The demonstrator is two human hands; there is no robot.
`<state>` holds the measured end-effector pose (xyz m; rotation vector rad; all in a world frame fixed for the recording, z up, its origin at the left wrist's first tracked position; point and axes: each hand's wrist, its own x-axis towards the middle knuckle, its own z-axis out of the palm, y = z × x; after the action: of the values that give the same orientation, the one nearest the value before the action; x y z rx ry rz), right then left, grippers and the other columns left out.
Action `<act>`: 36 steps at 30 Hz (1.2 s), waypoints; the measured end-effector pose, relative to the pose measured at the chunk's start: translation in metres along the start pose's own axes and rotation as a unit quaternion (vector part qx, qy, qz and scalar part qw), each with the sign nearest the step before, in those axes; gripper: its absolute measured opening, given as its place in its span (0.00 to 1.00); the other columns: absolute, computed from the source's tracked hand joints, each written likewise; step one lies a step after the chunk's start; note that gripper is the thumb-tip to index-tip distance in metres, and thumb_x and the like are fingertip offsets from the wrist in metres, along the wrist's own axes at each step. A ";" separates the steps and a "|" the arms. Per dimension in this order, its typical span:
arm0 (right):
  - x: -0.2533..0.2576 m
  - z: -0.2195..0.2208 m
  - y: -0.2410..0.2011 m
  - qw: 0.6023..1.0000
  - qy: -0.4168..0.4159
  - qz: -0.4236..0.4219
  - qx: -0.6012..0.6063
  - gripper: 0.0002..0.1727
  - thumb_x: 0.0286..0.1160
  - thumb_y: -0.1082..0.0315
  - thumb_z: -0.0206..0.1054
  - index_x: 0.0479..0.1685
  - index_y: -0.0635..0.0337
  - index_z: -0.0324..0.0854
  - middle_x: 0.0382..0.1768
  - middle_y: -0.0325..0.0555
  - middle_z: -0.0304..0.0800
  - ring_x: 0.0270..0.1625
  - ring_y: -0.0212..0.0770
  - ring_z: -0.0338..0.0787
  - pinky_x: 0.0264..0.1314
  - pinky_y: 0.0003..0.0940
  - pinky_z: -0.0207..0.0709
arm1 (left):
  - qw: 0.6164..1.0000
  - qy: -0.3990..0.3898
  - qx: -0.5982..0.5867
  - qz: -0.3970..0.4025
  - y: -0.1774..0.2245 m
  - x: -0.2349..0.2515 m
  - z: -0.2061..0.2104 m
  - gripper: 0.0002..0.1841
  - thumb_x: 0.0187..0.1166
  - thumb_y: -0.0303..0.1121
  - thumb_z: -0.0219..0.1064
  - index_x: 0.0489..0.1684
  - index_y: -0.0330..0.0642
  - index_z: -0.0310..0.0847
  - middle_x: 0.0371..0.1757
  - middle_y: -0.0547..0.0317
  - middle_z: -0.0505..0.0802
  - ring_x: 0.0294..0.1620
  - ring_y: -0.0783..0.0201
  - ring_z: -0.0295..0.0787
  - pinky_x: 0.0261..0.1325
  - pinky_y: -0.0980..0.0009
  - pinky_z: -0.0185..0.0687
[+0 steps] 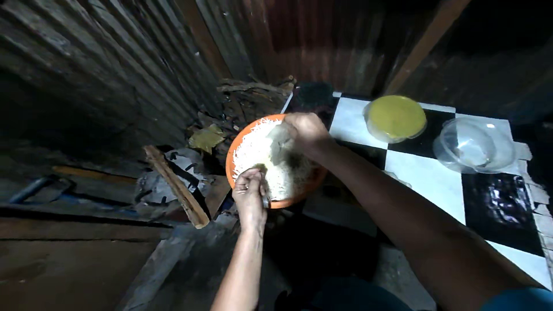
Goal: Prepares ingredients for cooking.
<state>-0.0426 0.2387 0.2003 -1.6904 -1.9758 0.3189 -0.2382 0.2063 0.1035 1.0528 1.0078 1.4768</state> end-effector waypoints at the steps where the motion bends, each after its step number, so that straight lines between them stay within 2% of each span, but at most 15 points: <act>1: 0.004 0.003 -0.001 1.000 -0.011 -0.005 -0.016 0.12 0.84 0.73 0.59 0.56 0.61 0.87 0.54 0.58 0.92 0.62 0.59 0.91 0.65 0.60 0.82 | 1.000 0.009 0.005 0.007 0.001 0.003 -0.007 0.07 0.83 0.20 0.59 0.45 0.36 0.84 0.29 0.61 0.89 0.16 0.75 0.75 0.19 0.81 0.74; 2: 0.007 0.007 -0.002 0.999 -0.021 -0.008 -0.031 0.12 0.82 0.74 0.60 0.54 0.60 0.88 0.53 0.58 0.92 0.60 0.60 0.91 0.61 0.61 0.83 | 1.000 0.014 0.008 0.013 0.001 0.005 -0.014 0.07 0.83 0.21 0.60 0.45 0.36 0.84 0.28 0.62 0.88 0.16 0.75 0.74 0.19 0.80 0.74; 6: 0.012 -0.002 -0.016 0.999 0.022 -0.024 -0.034 0.12 0.83 0.74 0.60 0.55 0.62 0.88 0.55 0.56 0.90 0.60 0.55 0.91 0.66 0.53 0.83 | 0.998 0.029 0.052 0.028 0.009 0.016 -0.023 0.07 0.83 0.21 0.60 0.47 0.38 0.84 0.28 0.64 0.87 0.16 0.75 0.74 0.19 0.81 0.73; 8: 0.013 -0.002 -0.015 0.998 -0.001 -0.014 -0.054 0.12 0.81 0.76 0.62 0.55 0.62 0.88 0.56 0.57 0.90 0.62 0.56 0.90 0.67 0.54 0.83 | 0.998 0.022 0.058 0.027 0.010 0.017 -0.023 0.06 0.83 0.21 0.60 0.46 0.38 0.84 0.26 0.64 0.85 0.15 0.75 0.73 0.18 0.81 0.72; 12: 0.009 -0.014 -0.016 0.996 0.079 -0.014 -0.040 0.13 0.81 0.76 0.61 0.56 0.63 0.89 0.55 0.57 0.90 0.59 0.57 0.91 0.63 0.54 0.84 | 0.999 -0.002 0.038 0.031 0.008 0.018 -0.017 0.06 0.83 0.22 0.61 0.45 0.38 0.84 0.23 0.65 0.84 0.14 0.75 0.73 0.17 0.81 0.72; 15: 0.000 -0.010 -0.009 0.998 -0.003 0.013 -0.058 0.12 0.79 0.77 0.63 0.55 0.62 0.89 0.56 0.60 0.90 0.62 0.60 0.89 0.65 0.60 0.83 | 0.999 -0.024 0.022 0.027 0.004 0.011 -0.011 0.07 0.85 0.22 0.59 0.45 0.36 0.84 0.27 0.62 0.87 0.16 0.74 0.75 0.20 0.80 0.75; 16: -0.004 -0.013 -0.008 0.999 0.013 0.014 -0.043 0.13 0.80 0.77 0.62 0.57 0.63 0.89 0.57 0.60 0.90 0.62 0.59 0.89 0.66 0.58 0.82 | 0.999 -0.033 0.021 0.026 0.005 0.010 -0.007 0.08 0.86 0.23 0.57 0.45 0.36 0.83 0.29 0.61 0.88 0.17 0.74 0.75 0.21 0.80 0.75; 19: -0.018 -0.010 -0.006 0.990 0.141 -0.016 -0.016 0.12 0.81 0.75 0.62 0.52 0.64 0.90 0.53 0.56 0.91 0.55 0.54 0.93 0.60 0.52 0.86 | 0.999 -0.040 0.002 0.017 0.003 0.007 0.003 0.10 0.88 0.24 0.54 0.44 0.36 0.82 0.30 0.62 0.90 0.17 0.75 0.77 0.21 0.81 0.75; 21: -0.025 0.005 0.003 0.996 0.065 -0.015 -0.051 0.11 0.79 0.76 0.63 0.52 0.63 0.89 0.54 0.59 0.89 0.57 0.59 0.91 0.59 0.58 0.85 | 0.999 -0.052 -0.010 0.012 0.001 0.006 0.010 0.10 0.89 0.24 0.53 0.45 0.36 0.82 0.31 0.61 0.90 0.18 0.74 0.77 0.22 0.81 0.76; 23: -0.027 0.006 0.007 0.998 0.035 0.007 -0.049 0.12 0.81 0.74 0.61 0.53 0.60 0.89 0.55 0.57 0.88 0.58 0.58 0.90 0.58 0.58 0.85 | 0.998 -0.066 -0.009 0.014 0.004 0.005 0.017 0.10 0.89 0.24 0.52 0.44 0.36 0.81 0.31 0.61 0.89 0.18 0.74 0.77 0.22 0.80 0.76; 26: -0.029 -0.011 0.006 0.995 0.093 0.029 0.031 0.13 0.84 0.73 0.61 0.54 0.63 0.90 0.52 0.57 0.89 0.58 0.54 0.90 0.64 0.51 0.84 | 0.997 -0.074 -0.012 0.011 0.001 0.003 0.024 0.11 0.89 0.24 0.51 0.42 0.36 0.80 0.30 0.63 0.89 0.18 0.75 0.76 0.22 0.81 0.75; 28: -0.033 -0.015 0.008 0.994 0.083 0.029 0.059 0.12 0.82 0.75 0.62 0.53 0.66 0.90 0.52 0.59 0.90 0.59 0.55 0.90 0.67 0.51 0.82 | 0.997 -0.072 -0.018 0.002 0.001 0.002 0.025 0.10 0.89 0.24 0.51 0.43 0.36 0.80 0.31 0.62 0.90 0.18 0.75 0.77 0.22 0.82 0.75; 32: -0.044 -0.014 0.006 0.975 0.213 -0.001 0.067 0.09 0.81 0.74 0.64 0.46 0.67 0.90 0.46 0.55 0.91 0.51 0.50 0.92 0.57 0.47 0.86 | 0.995 -0.074 -0.062 0.006 0.004 0.006 0.025 0.08 0.88 0.22 0.52 0.51 0.39 0.77 0.31 0.64 0.87 0.22 0.75 0.81 0.28 0.81 0.81; 35: -0.057 0.009 0.013 0.994 0.111 0.021 0.007 0.10 0.81 0.73 0.62 0.48 0.64 0.89 0.49 0.58 0.89 0.55 0.56 0.90 0.58 0.55 0.85 | 0.992 -0.091 -0.084 0.014 0.002 0.005 0.022 0.11 0.88 0.21 0.48 0.55 0.38 0.77 0.33 0.64 0.88 0.25 0.72 0.82 0.31 0.77 0.83; 36: -0.063 0.010 0.012 0.990 0.135 0.025 0.011 0.10 0.81 0.73 0.62 0.48 0.62 0.90 0.49 0.56 0.89 0.56 0.54 0.90 0.60 0.53 0.84 | 0.991 -0.098 -0.087 0.019 0.004 0.004 0.023 0.12 0.88 0.21 0.46 0.55 0.38 0.76 0.34 0.64 0.88 0.27 0.72 0.83 0.33 0.77 0.84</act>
<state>-0.0318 0.1814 0.1718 -1.6744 -1.7288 0.1205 -0.2173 0.2117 0.1138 1.0726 0.7115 1.4320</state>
